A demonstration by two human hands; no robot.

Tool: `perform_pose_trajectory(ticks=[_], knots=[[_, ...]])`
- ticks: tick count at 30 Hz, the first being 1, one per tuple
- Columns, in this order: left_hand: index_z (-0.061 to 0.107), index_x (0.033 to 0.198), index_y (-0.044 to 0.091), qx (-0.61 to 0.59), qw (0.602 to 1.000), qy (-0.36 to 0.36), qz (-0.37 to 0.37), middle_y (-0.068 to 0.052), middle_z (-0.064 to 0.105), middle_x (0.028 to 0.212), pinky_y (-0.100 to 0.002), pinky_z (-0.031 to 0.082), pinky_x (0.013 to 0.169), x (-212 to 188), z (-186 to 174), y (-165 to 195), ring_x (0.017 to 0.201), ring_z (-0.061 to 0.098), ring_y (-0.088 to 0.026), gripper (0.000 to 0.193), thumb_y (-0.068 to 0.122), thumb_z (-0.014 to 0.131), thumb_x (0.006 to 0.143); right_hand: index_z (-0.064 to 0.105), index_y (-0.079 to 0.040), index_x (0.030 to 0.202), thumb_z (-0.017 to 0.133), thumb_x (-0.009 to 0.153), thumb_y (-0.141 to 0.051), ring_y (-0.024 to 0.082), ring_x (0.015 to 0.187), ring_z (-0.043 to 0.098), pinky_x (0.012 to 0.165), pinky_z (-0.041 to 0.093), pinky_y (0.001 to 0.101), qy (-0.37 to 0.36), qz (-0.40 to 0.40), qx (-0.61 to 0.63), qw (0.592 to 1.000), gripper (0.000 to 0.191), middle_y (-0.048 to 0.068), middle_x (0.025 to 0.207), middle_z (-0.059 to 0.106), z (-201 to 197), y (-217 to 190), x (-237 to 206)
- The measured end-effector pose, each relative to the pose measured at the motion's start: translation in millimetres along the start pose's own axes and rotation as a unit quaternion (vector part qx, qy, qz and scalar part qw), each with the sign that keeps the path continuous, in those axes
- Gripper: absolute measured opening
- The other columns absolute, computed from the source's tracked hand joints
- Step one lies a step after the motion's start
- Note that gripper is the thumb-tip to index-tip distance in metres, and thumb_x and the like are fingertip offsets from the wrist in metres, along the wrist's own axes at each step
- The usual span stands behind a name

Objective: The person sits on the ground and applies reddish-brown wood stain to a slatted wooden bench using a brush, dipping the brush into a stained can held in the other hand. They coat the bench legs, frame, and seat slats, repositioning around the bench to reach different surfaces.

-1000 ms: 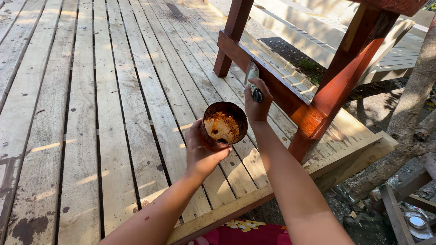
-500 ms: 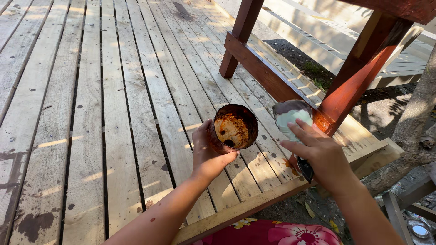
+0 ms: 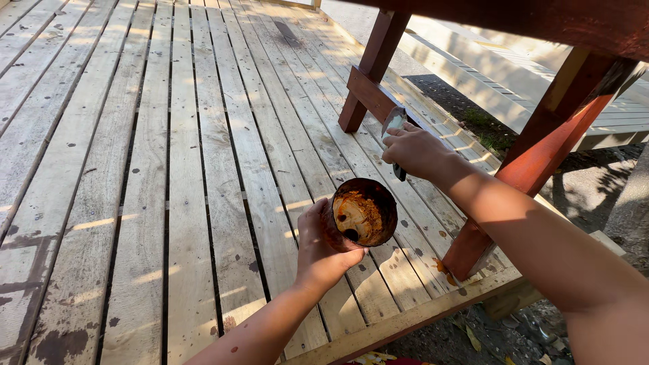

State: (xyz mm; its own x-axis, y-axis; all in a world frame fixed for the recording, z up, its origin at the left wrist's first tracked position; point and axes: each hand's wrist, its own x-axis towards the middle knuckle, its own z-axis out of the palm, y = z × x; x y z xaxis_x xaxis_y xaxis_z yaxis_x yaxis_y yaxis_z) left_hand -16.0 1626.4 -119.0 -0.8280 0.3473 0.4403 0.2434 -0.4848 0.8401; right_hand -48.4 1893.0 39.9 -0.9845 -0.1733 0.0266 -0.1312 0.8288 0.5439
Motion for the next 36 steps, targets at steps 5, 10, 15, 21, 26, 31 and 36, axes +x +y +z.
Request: perform_pose_trajectory(ticks=[5, 10, 15, 21, 26, 31, 36], knots=[[0.03, 0.15, 0.003, 0.005, 1.0, -0.015, 0.014, -0.011, 0.038, 0.14, -0.037, 0.054, 0.109, 0, -5, 0, 0.135, 0.052, -0.025, 0.108, 0.003, 0.089, 0.06, 0.077, -0.026, 0.09, 0.063, 0.085, -0.006, 0.02, 0.134, 0.05, 0.12, 0.028, 0.0433, -0.003, 0.004, -0.014, 1.0, 0.025, -0.002, 0.115, 0.066, 9, 7, 59], [0.034, 0.149, 0.002, 0.108, 0.993, -0.009, 0.047, -0.012, 0.038, 0.139, -0.037, 0.05, 0.112, 1, -7, 4, 0.133, 0.052, -0.026, 0.108, 0.004, 0.092, 0.058, 0.076, -0.025, 0.093, 0.065, 0.087, -0.01, 0.014, 0.117, 0.061, 0.113, 0.042, 0.0346, -0.023, -0.016, -0.006, 1.0, 0.02, -0.004, 0.1, 0.066, -15, -1, 1], [0.03, 0.148, 0.002, 0.023, 1.0, -0.006, 0.019, -0.011, 0.041, 0.139, -0.036, 0.049, 0.111, 3, 1, 8, 0.134, 0.052, -0.025, 0.109, 0.007, 0.091, 0.058, 0.075, -0.022, 0.084, 0.064, 0.082, -0.012, 0.019, 0.123, 0.057, 0.103, 0.046, 0.0348, -0.053, -0.022, -0.021, 0.998, 0.015, -0.003, 0.104, 0.066, -43, -21, -80], [0.032, 0.146, 0.006, 0.125, 0.992, 0.014, 0.031, -0.012, 0.043, 0.135, -0.036, 0.049, 0.108, 1, -2, 7, 0.129, 0.052, -0.026, 0.109, 0.005, 0.093, 0.054, 0.077, -0.024, 0.092, 0.064, 0.084, -0.01, 0.018, 0.123, 0.058, 0.104, 0.045, 0.0373, -0.03, -0.056, -0.036, 0.997, 0.02, -0.002, 0.107, 0.068, -41, -15, -41], [0.034, 0.148, 0.01, 0.095, 0.994, 0.02, 0.057, -0.012, 0.04, 0.137, -0.037, 0.052, 0.11, 1, -2, 9, 0.131, 0.054, -0.027, 0.107, 0.006, 0.091, 0.058, 0.076, -0.028, 0.103, 0.07, 0.083, -0.008, 0.016, 0.126, 0.056, 0.109, 0.043, 0.0378, -0.137, -0.026, -0.12, 0.983, 0.028, -0.005, 0.111, 0.066, -11, -8, 53], [0.035, 0.145, 0.012, 0.2, 0.977, 0.028, 0.066, -0.011, 0.042, 0.134, -0.038, 0.052, 0.106, 1, -7, 14, 0.126, 0.054, -0.028, 0.11, 0.007, 0.095, 0.053, 0.076, -0.033, 0.11, 0.066, 0.096, -0.008, 0.015, 0.125, 0.059, 0.111, 0.043, 0.0399, -0.088, 0.008, -0.06, 0.994, 0.031, -0.007, 0.116, 0.07, 11, 5, 135], [0.034, 0.147, 0.014, 0.168, 0.985, 0.001, 0.031, -0.013, 0.039, 0.139, -0.036, 0.057, 0.102, 0, -10, 23, 0.127, 0.057, -0.028, 0.108, 0.005, 0.089, 0.055, 0.075, -0.034, 0.113, 0.076, 0.085, -0.009, 0.017, 0.137, 0.048, 0.12, 0.031, 0.0404, -0.093, 0.027, -0.082, 0.992, 0.037, -0.007, 0.13, 0.063, 24, 15, 179]])
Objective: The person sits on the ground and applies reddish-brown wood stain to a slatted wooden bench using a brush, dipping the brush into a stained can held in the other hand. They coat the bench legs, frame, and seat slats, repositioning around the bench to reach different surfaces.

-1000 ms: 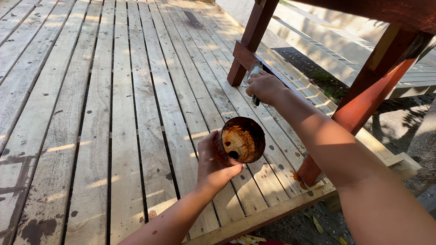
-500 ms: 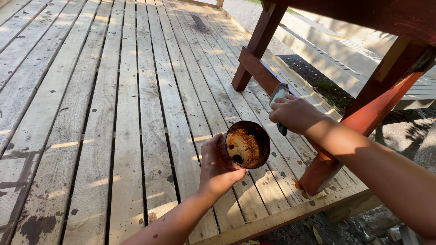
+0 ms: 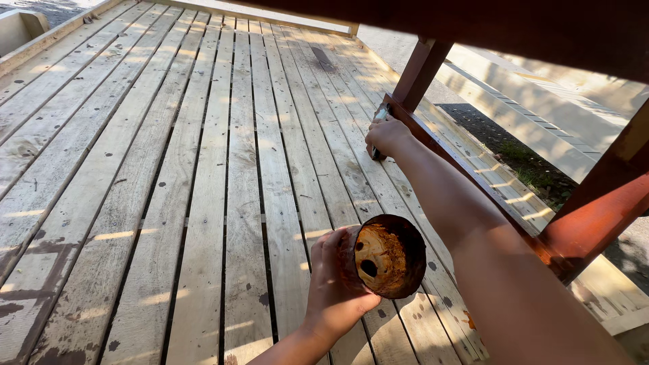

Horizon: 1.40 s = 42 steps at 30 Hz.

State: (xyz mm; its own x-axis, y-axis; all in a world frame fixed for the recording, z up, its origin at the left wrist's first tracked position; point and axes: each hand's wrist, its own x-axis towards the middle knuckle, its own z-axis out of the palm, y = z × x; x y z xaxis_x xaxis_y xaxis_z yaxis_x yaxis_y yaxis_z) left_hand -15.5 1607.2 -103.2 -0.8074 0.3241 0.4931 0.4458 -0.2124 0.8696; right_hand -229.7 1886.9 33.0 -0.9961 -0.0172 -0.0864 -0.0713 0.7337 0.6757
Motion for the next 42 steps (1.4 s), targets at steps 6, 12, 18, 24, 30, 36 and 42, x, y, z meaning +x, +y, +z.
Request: perform_pose_trajectory(ticks=[6, 12, 18, 24, 30, 36, 42], knots=[[0.034, 0.148, 0.013, 0.002, 1.0, 0.002, 0.027, -0.014, 0.041, 0.139, -0.039, 0.055, 0.104, 4, -4, 3, 0.128, 0.056, -0.031, 0.108, 0.007, 0.089, 0.055, 0.075, -0.033, 0.113, 0.073, 0.088, -0.01, 0.02, 0.131, 0.054, 0.11, 0.043, 0.0409, 0.007, 0.004, -0.001, 1.0, 0.034, -0.004, 0.127, 0.065, -4, 2, -1], [0.035, 0.144, 0.012, 0.063, 0.996, 0.026, 0.061, -0.014, 0.043, 0.137, -0.04, 0.052, 0.104, 3, -1, 2, 0.128, 0.052, -0.033, 0.106, 0.009, 0.09, 0.054, 0.075, -0.029, 0.114, 0.067, 0.09, -0.005, 0.023, 0.104, 0.071, 0.084, 0.057, 0.0403, -0.121, -0.025, 0.011, 0.992, 0.035, 0.0, 0.106, 0.073, -27, 4, -93], [0.036, 0.146, 0.012, 0.029, 0.999, 0.017, 0.043, -0.014, 0.043, 0.139, -0.038, 0.054, 0.105, 1, 3, 4, 0.128, 0.055, -0.031, 0.102, 0.009, 0.088, 0.058, 0.077, -0.027, 0.104, 0.072, 0.079, -0.002, 0.016, 0.112, 0.066, 0.087, 0.058, 0.0369, 0.002, -0.062, 0.05, 0.997, 0.036, -0.004, 0.103, 0.07, -31, 8, -157], [0.036, 0.144, 0.012, 0.054, 0.997, 0.017, 0.055, -0.016, 0.041, 0.139, -0.039, 0.052, 0.105, 2, 1, 3, 0.127, 0.054, -0.033, 0.105, 0.011, 0.09, 0.054, 0.077, -0.031, 0.104, 0.069, 0.09, -0.008, 0.017, 0.128, 0.055, 0.101, 0.051, 0.0356, 0.044, -0.029, -0.026, 0.998, 0.028, -0.003, 0.116, 0.066, -19, 34, -75], [0.037, 0.144, 0.012, 0.1, 0.993, 0.006, 0.062, -0.016, 0.043, 0.137, -0.041, 0.05, 0.106, 4, -2, 3, 0.131, 0.047, -0.037, 0.105, 0.009, 0.088, 0.052, 0.076, -0.029, 0.11, 0.078, 0.077, 0.0, 0.017, 0.131, 0.053, 0.105, 0.048, 0.032, 0.066, 0.0, 0.033, 0.997, 0.044, -0.004, 0.126, 0.063, -34, 40, -10], [0.037, 0.145, 0.01, 0.041, 0.998, 0.008, 0.042, -0.014, 0.04, 0.138, -0.036, 0.054, 0.104, 2, 2, -6, 0.126, 0.056, -0.028, 0.101, 0.007, 0.085, 0.057, 0.074, -0.027, 0.113, 0.075, 0.084, -0.004, 0.021, 0.117, 0.064, 0.095, 0.054, 0.0368, -0.028, 0.008, 0.048, 0.998, 0.037, -0.001, 0.116, 0.069, -55, 43, -63], [0.035, 0.147, 0.004, -0.046, 0.997, 0.012, 0.057, -0.012, 0.038, 0.136, -0.035, 0.052, 0.107, 0, 8, -19, 0.128, 0.056, -0.025, 0.1, 0.002, 0.085, 0.06, 0.075, -0.025, 0.104, 0.072, 0.081, -0.01, 0.02, 0.114, 0.065, 0.091, 0.054, 0.0369, 0.013, -0.078, 0.054, 0.995, 0.027, 0.0, 0.111, 0.069, -53, 25, -218]])
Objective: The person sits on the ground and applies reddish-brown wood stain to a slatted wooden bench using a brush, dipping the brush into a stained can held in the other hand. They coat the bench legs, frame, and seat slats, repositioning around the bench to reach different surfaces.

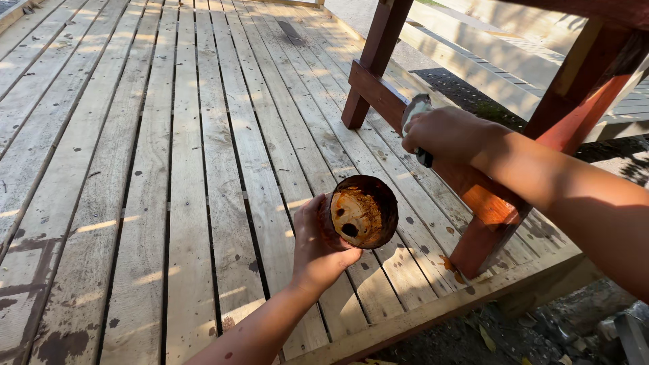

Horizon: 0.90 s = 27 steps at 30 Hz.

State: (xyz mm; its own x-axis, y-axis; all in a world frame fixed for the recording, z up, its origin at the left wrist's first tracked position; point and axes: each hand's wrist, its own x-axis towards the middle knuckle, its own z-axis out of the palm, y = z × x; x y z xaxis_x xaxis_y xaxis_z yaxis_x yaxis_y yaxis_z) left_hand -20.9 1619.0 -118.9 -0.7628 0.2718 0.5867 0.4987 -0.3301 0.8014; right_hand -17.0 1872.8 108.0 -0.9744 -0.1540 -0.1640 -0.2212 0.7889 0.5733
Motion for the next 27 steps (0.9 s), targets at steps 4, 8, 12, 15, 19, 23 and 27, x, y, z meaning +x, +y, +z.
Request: perform_pose_trajectory(ticks=[4, 8, 12, 15, 19, 23, 27], knots=[[0.032, 0.149, 0.002, -0.104, 0.994, -0.017, -0.036, -0.011, 0.043, 0.137, -0.036, 0.051, 0.11, 0, 2, -6, 0.132, 0.055, -0.025, 0.101, 0.002, 0.083, 0.062, 0.074, -0.016, 0.09, 0.076, 0.066, -0.008, 0.035, 0.126, 0.057, 0.1, 0.048, 0.0451, 0.136, -0.078, 0.045, 0.987, 0.025, 0.011, 0.118, 0.065, -13, -45, -116], [0.031, 0.149, 0.003, -0.115, 0.992, -0.019, -0.051, -0.012, 0.042, 0.139, -0.037, 0.049, 0.112, -1, 2, -6, 0.134, 0.053, -0.025, 0.105, 0.002, 0.086, 0.06, 0.073, -0.031, 0.115, 0.072, 0.073, -0.005, 0.018, 0.139, 0.046, 0.11, 0.045, 0.0336, -0.136, 0.112, 0.059, 0.983, 0.049, -0.004, 0.156, 0.049, -15, -88, -195], [0.026, 0.149, 0.003, -0.189, 0.979, -0.036, -0.071, -0.014, 0.047, 0.142, -0.037, 0.051, 0.112, 1, 2, -2, 0.135, 0.053, -0.025, 0.106, 0.004, 0.086, 0.061, 0.074, -0.02, 0.101, 0.071, 0.063, -0.006, 0.027, 0.138, 0.047, 0.102, 0.045, 0.0413, -0.012, 0.055, 0.047, 0.997, 0.04, 0.005, 0.147, 0.056, -20, -108, -229], [0.028, 0.147, 0.002, -0.036, 0.996, -0.04, -0.066, -0.015, 0.046, 0.14, -0.036, 0.05, 0.109, 2, 1, 2, 0.132, 0.055, -0.025, 0.108, 0.004, 0.091, 0.059, 0.075, -0.019, 0.097, 0.068, 0.07, -0.01, 0.028, 0.138, 0.048, 0.101, 0.045, 0.0409, 0.002, 0.073, 0.086, 0.994, 0.029, 0.005, 0.145, 0.057, -28, -126, -225], [0.026, 0.145, 0.001, 0.01, 0.996, -0.044, -0.08, -0.015, 0.048, 0.139, -0.035, 0.051, 0.108, 2, -1, 7, 0.131, 0.056, -0.024, 0.109, 0.006, 0.093, 0.059, 0.074, -0.015, 0.095, 0.068, 0.077, -0.014, 0.03, 0.141, 0.047, 0.105, 0.042, 0.0419, 0.05, 0.028, 0.091, 0.994, 0.019, 0.007, 0.143, 0.059, -23, -142, -179], [0.025, 0.147, 0.0, -0.04, 0.996, -0.044, -0.066, -0.015, 0.049, 0.14, -0.035, 0.051, 0.109, 2, 1, 6, 0.132, 0.056, -0.025, 0.109, 0.005, 0.09, 0.06, 0.074, -0.016, 0.094, 0.066, 0.079, -0.014, 0.025, 0.139, 0.048, 0.104, 0.045, 0.0392, 0.017, 0.05, 0.066, 0.996, 0.017, 0.004, 0.138, 0.06, -1, -134, -162], [0.025, 0.147, 0.0, -0.051, 0.996, -0.044, -0.052, -0.016, 0.049, 0.14, -0.036, 0.05, 0.111, 0, 0, 0, 0.133, 0.055, -0.025, 0.109, 0.005, 0.09, 0.059, 0.075, -0.016, 0.094, 0.065, 0.075, -0.011, 0.028, 0.139, 0.05, 0.103, 0.043, 0.0422, 0.047, 0.043, 0.06, 0.996, 0.022, 0.009, 0.138, 0.061, 14, -139, -190]])
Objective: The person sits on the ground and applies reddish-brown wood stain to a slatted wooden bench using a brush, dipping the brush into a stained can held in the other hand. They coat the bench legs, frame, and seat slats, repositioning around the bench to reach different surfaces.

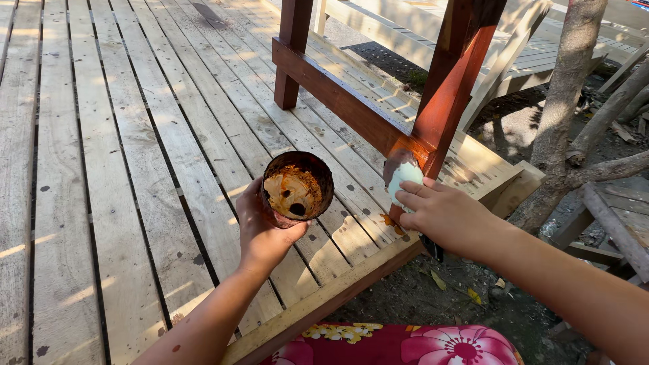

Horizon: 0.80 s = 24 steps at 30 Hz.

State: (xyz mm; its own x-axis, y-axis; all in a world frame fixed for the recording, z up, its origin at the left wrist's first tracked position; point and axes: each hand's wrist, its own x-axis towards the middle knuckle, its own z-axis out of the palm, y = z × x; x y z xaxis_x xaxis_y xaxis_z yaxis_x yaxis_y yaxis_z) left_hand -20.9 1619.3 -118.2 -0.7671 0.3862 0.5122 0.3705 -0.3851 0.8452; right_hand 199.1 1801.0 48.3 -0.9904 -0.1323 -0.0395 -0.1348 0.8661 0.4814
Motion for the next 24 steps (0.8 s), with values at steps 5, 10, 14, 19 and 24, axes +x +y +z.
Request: perform_pose_trajectory(ticks=[5, 10, 14, 19, 24], knots=[[0.026, 0.147, -0.001, 0.04, 0.999, 0.001, -0.002, -0.016, 0.049, 0.139, -0.035, 0.051, 0.109, 0, 0, 0, 0.131, 0.056, -0.025, 0.109, 0.007, 0.091, 0.06, 0.072, -0.014, 0.095, 0.063, 0.077, -0.013, 0.032, 0.138, 0.049, 0.104, 0.042, 0.0436, -0.027, 0.036, 0.047, 0.998, 0.02, 0.012, 0.142, 0.059, -9, -13, -32], [0.027, 0.146, 0.0, 0.092, 0.996, 0.0, -0.016, -0.014, 0.047, 0.137, -0.034, 0.054, 0.103, 2, -4, 5, 0.127, 0.058, -0.023, 0.11, 0.011, 0.093, 0.059, 0.07, -0.013, 0.095, 0.061, 0.076, -0.012, 0.034, 0.134, 0.05, 0.105, 0.042, 0.0492, 0.076, 0.045, 0.006, 0.996, 0.021, 0.016, 0.14, 0.061, -17, -17, -28], [0.03, 0.145, 0.001, 0.12, 0.992, -0.015, 0.032, -0.014, 0.048, 0.136, -0.035, 0.052, 0.105, -3, -5, -1, 0.128, 0.057, -0.024, 0.108, 0.013, 0.094, 0.059, 0.07, -0.012, 0.094, 0.063, 0.076, -0.014, 0.036, 0.133, 0.05, 0.104, 0.043, 0.0506, 0.076, 0.055, -0.003, 0.996, 0.019, 0.019, 0.138, 0.06, -13, -19, -28], [0.032, 0.147, 0.004, 0.124, 0.986, -0.04, 0.106, -0.013, 0.041, 0.141, -0.037, 0.047, 0.112, -13, -7, -4, 0.132, 0.05, -0.024, 0.113, 0.02, 0.098, 0.057, 0.07, -0.011, 0.096, 0.068, 0.063, -0.006, 0.034, 0.13, 0.053, 0.096, 0.05, 0.0439, 0.006, -0.016, 0.132, 0.991, 0.033, 0.017, 0.136, 0.061, -8, -5, -25], [0.041, 0.142, 0.012, 0.234, 0.962, -0.103, 0.092, -0.014, 0.036, 0.148, -0.042, 0.041, 0.115, -27, 5, 25, 0.141, 0.04, -0.035, 0.104, 0.018, 0.098, 0.054, 0.071, -0.008, 0.094, 0.075, 0.069, -0.005, 0.038, 0.127, 0.053, 0.089, 0.05, 0.0466, -0.028, -0.104, 0.204, 0.973, 0.025, 0.02, 0.129, 0.06, -11, 27, -12]])
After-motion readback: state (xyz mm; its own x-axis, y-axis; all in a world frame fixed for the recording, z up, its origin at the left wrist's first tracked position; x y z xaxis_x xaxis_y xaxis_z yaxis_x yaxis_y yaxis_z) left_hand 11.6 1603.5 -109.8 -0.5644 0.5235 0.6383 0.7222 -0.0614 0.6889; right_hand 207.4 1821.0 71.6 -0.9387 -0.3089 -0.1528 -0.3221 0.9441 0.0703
